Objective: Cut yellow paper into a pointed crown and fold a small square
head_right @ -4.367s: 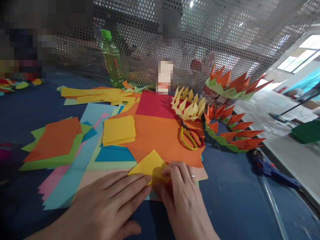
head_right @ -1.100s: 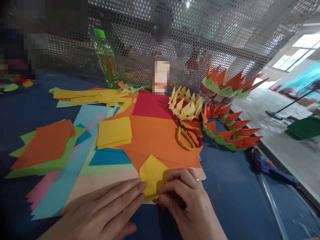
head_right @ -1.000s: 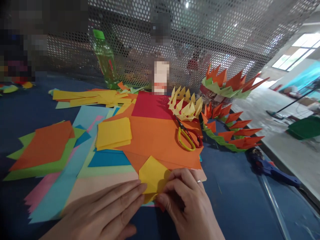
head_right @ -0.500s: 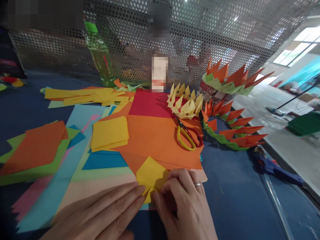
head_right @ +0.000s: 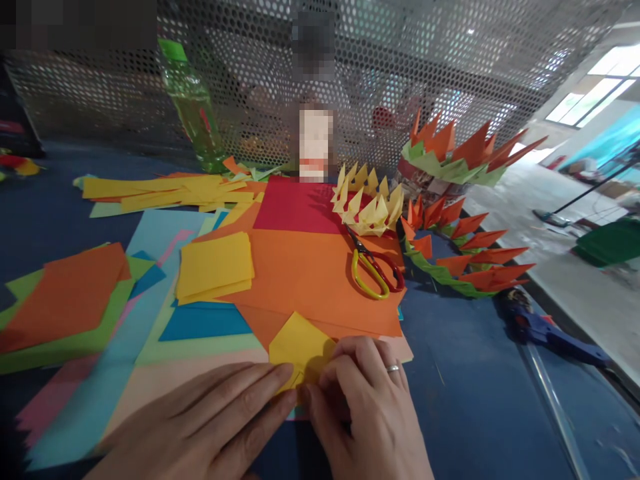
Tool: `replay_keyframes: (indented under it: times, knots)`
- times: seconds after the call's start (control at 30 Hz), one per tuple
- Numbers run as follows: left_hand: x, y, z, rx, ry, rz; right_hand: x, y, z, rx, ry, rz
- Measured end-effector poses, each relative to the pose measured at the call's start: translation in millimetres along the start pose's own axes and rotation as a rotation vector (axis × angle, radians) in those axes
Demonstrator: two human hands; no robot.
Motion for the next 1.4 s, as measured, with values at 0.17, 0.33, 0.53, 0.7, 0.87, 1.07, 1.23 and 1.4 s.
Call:
replay_keyframes:
  times: [0.17,0.33,0.53,0.7,0.87,1.07,1.23,1.4]
  knots:
    - [1,-1.1,0,-0.004,-0.003,-0.003,-1,-2,-3,0.038,0.036,-0.031]
    - [3,-1.3,0,-0.005,0.012,0.008,-3,-3,-7,0.067,0.075,-0.044]
    - [0,-1.0,0,-0.013,0.015,0.007,-2,-3,-11,0.085,0.097,-0.027]
    - [-2,-2.3,-2,0.001,0.013,-0.008,-2,-3,-13,0.102,0.095,-0.008]
    - [-1,-3.4,-3,-0.01,-0.018,-0.022,-2,-3,-13,0.134,0.088,0.023]
    - [1,-4.4,-4,-0.008,-0.016,-0.034,-4,-4,-8,0.136,0.076,0.016]
    - [2,-7.3,-4,-0.015,-0.043,-0.049,-4,2,-5,0.071,0.155,-0.036]
    - [2,-7.6,-3,-0.012,-0.042,-0.062,-2,3,-7,0.092,0.169,-0.007]
Point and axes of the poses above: each hand's wrist, its own x-axis towards the middle knuckle, its own y-axis out of the palm, z = x × y, the point moved 6 cm from there along x, towards the middle knuckle, and after that the axes turned 7 degrees about y, right-handed, at the moved point
